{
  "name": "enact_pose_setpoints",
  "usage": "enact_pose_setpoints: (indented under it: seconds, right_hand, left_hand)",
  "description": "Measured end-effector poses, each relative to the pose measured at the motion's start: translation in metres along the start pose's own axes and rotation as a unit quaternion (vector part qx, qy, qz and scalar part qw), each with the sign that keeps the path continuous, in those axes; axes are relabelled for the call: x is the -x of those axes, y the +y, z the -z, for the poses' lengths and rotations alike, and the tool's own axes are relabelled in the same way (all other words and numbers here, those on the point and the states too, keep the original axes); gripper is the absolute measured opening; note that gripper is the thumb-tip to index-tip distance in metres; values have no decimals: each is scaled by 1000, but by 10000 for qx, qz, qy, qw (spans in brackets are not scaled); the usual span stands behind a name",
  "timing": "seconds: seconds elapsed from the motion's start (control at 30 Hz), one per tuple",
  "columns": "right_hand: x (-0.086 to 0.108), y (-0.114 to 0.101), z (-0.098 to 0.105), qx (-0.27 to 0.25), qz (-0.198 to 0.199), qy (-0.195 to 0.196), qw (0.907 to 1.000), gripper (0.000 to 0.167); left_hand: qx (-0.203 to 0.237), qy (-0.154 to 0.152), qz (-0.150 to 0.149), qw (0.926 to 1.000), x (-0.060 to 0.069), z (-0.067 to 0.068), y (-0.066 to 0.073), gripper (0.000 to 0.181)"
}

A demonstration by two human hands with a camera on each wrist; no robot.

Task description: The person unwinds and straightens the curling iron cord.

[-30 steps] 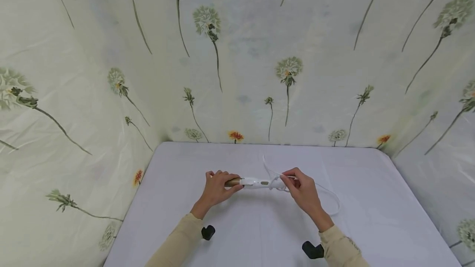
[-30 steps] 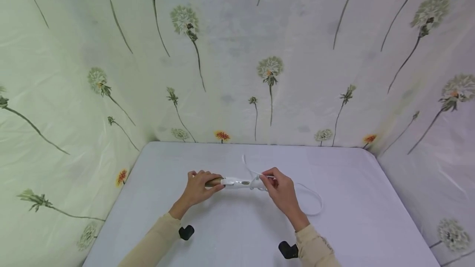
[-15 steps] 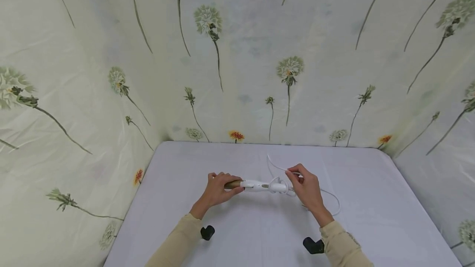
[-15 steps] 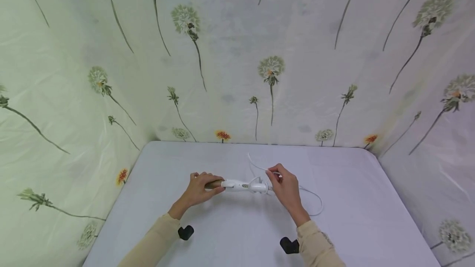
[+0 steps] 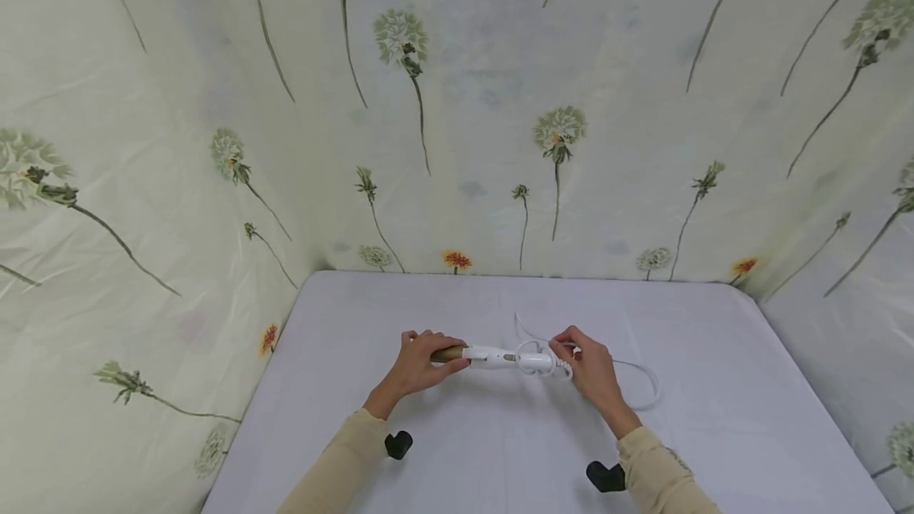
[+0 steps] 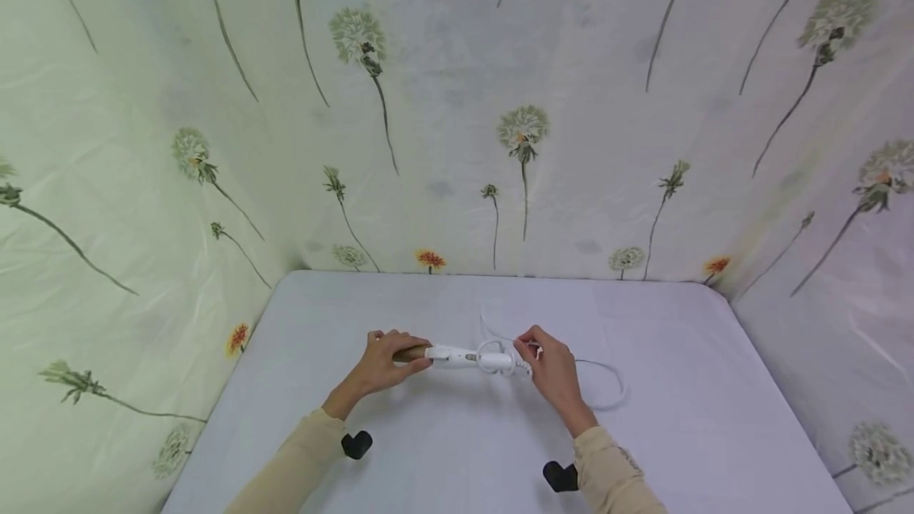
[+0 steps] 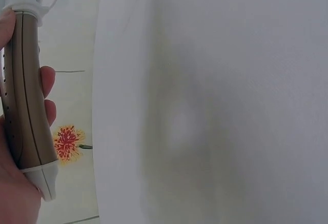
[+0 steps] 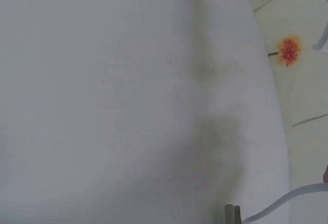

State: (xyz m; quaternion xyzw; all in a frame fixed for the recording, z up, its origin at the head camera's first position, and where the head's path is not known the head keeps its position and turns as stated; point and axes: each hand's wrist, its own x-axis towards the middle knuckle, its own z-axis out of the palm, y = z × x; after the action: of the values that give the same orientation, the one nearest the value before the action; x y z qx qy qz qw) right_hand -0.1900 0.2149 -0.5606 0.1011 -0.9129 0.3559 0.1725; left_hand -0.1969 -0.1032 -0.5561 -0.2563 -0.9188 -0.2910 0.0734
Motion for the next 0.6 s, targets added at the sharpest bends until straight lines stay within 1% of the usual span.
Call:
enact_pose_setpoints:
  seconds: [0.03,0.17,0.23,0.37,0.47,0.53,0.6]
  right_hand:
    - [2,1,-1,25,25,-76,10000,6]
    - [8,4,-6,178,195,-272,9993,26]
    - [11,4,-8,240,191,-340,9989,30]
    - [18,0,-12,234,-103,-571,9980,18]
    - [23,-2,-14,116,-305,-695,9970,14]
    - [26,-2,-15,40,-334,-733,9967,12]
    - [28,-2,-17,23,-256,-713,9971,10]
  left_hand:
    - [-1,-7,-7,10000,0,0,0,38]
    - [-2,-9,34,10000,-2,-1,2,39]
    - [-6,13,77,10000,-3,-1,3,38]
    - [-42,97,152,9998,-4,-2,4,37]
    - [-100,160,191,9996,-5,-3,4,37]
    - [-141,215,214,9994,-5,-3,4,36]
    - [-164,262,245,9992,-5,-4,5,36]
